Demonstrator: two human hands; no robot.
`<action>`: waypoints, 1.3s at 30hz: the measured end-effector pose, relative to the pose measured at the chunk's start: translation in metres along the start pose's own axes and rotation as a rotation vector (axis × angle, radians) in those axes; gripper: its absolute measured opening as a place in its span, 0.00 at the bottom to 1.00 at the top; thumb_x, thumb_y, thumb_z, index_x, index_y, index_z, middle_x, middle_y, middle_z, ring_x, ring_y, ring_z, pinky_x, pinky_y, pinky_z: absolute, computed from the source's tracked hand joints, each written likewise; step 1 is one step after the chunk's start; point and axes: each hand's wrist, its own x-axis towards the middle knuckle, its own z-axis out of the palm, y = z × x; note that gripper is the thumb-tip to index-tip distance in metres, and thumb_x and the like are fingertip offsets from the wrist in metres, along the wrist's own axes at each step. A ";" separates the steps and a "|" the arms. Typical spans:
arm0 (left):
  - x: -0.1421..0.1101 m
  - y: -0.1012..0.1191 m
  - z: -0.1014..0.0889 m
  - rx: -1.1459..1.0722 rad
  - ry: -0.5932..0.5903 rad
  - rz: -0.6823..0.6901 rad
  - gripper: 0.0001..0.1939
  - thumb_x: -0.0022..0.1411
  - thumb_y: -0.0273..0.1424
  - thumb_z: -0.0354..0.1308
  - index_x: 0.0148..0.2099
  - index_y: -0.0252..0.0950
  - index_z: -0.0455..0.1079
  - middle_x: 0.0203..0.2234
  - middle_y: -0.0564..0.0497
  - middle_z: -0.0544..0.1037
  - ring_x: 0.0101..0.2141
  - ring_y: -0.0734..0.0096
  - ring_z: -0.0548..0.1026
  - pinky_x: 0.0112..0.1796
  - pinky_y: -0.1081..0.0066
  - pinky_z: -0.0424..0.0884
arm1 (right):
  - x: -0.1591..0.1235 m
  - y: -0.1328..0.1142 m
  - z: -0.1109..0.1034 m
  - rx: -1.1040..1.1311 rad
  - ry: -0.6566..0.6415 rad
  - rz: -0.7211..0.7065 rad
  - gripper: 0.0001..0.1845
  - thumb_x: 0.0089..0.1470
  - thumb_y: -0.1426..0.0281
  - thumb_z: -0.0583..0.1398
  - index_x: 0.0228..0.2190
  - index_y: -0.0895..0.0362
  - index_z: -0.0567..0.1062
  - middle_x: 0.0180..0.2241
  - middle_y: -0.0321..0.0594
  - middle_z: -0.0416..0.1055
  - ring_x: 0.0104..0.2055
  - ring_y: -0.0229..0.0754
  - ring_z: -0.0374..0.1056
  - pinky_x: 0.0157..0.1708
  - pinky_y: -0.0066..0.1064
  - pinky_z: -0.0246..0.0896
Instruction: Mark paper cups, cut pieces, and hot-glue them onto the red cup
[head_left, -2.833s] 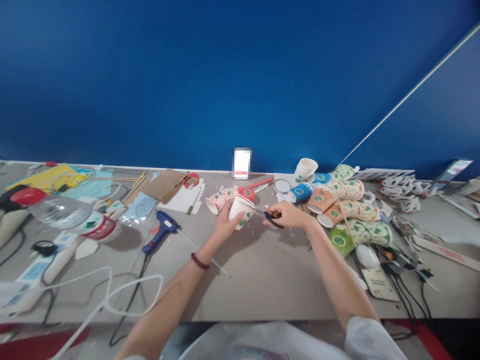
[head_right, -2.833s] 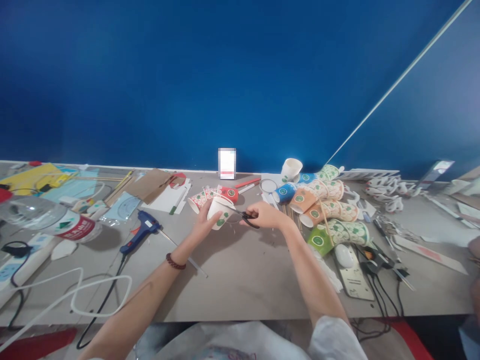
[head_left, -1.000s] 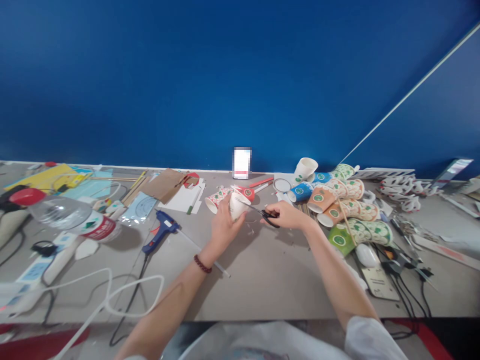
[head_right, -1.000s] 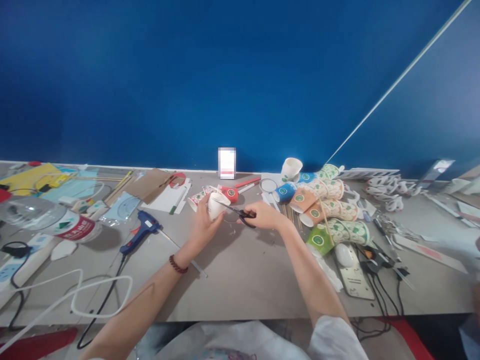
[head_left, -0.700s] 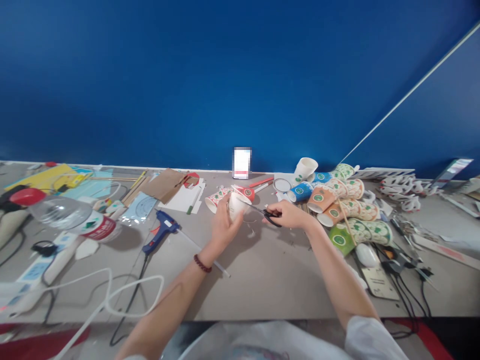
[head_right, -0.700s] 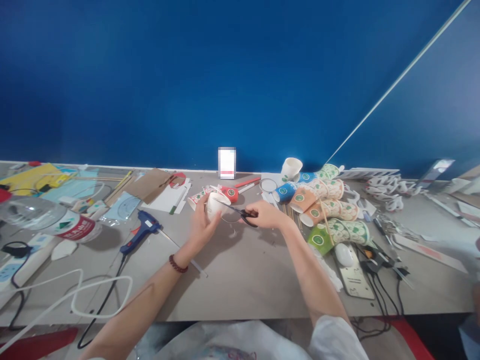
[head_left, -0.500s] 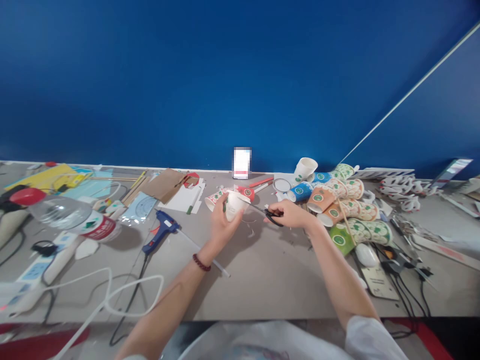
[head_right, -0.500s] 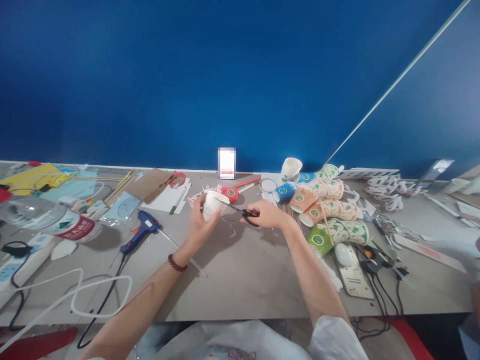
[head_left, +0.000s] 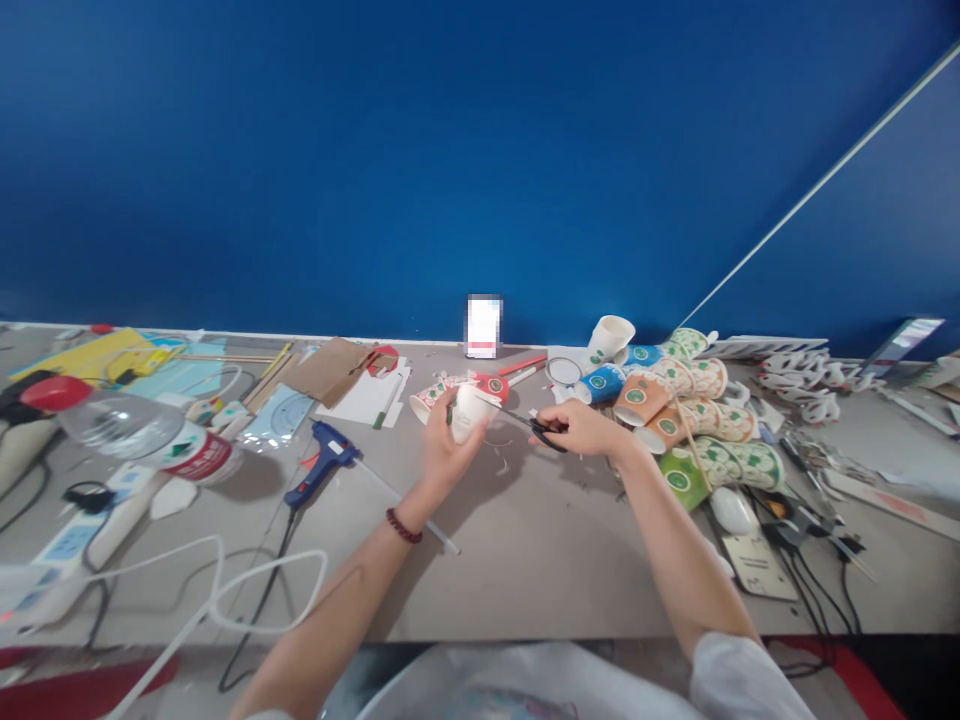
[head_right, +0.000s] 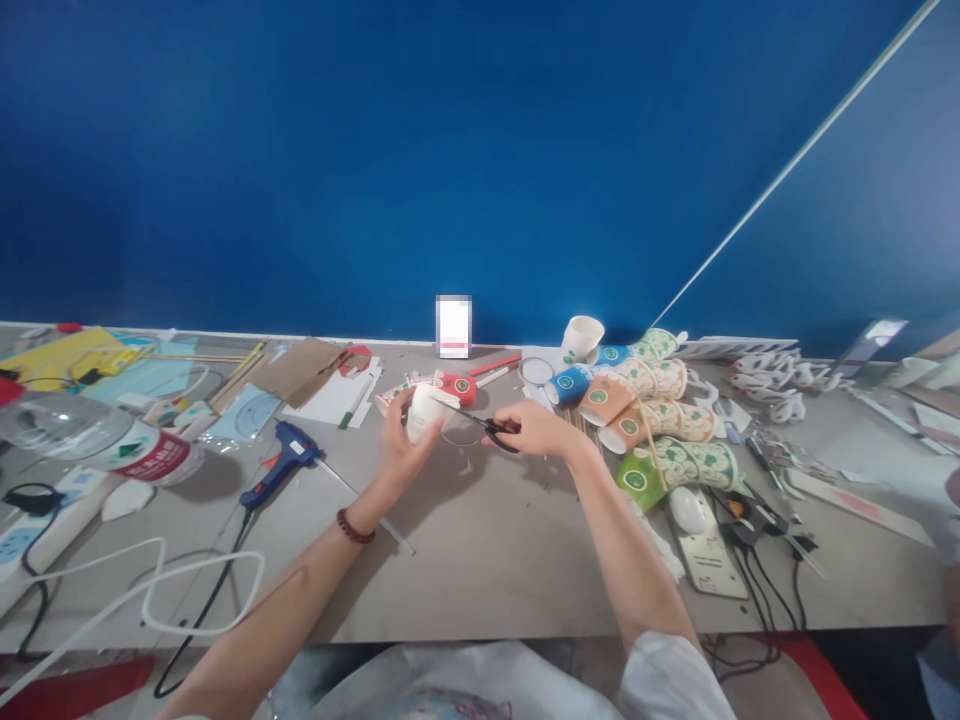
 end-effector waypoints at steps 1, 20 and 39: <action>0.000 0.000 0.000 0.003 -0.002 0.002 0.27 0.55 0.35 0.60 0.56 0.36 0.60 0.48 0.42 0.71 0.48 0.58 0.70 0.48 0.60 0.67 | 0.000 0.000 0.000 0.002 -0.001 0.000 0.19 0.49 0.55 0.58 0.19 0.58 0.67 0.17 0.30 0.58 0.21 0.32 0.49 0.21 0.25 0.44; -0.003 0.001 0.001 0.069 -0.032 0.018 0.29 0.53 0.36 0.62 0.56 0.35 0.60 0.48 0.41 0.71 0.49 0.57 0.70 0.49 0.59 0.66 | 0.003 -0.001 0.005 -0.014 0.027 -0.017 0.19 0.49 0.57 0.59 0.19 0.58 0.67 0.17 0.29 0.60 0.20 0.31 0.51 0.20 0.25 0.45; -0.003 -0.016 0.008 -0.235 -0.088 -0.237 0.30 0.53 0.38 0.62 0.56 0.38 0.58 0.47 0.43 0.70 0.48 0.60 0.70 0.47 0.62 0.67 | 0.039 0.040 0.028 0.508 0.409 0.172 0.24 0.37 0.68 0.68 0.36 0.54 0.64 0.29 0.35 0.70 0.24 0.36 0.65 0.18 0.25 0.63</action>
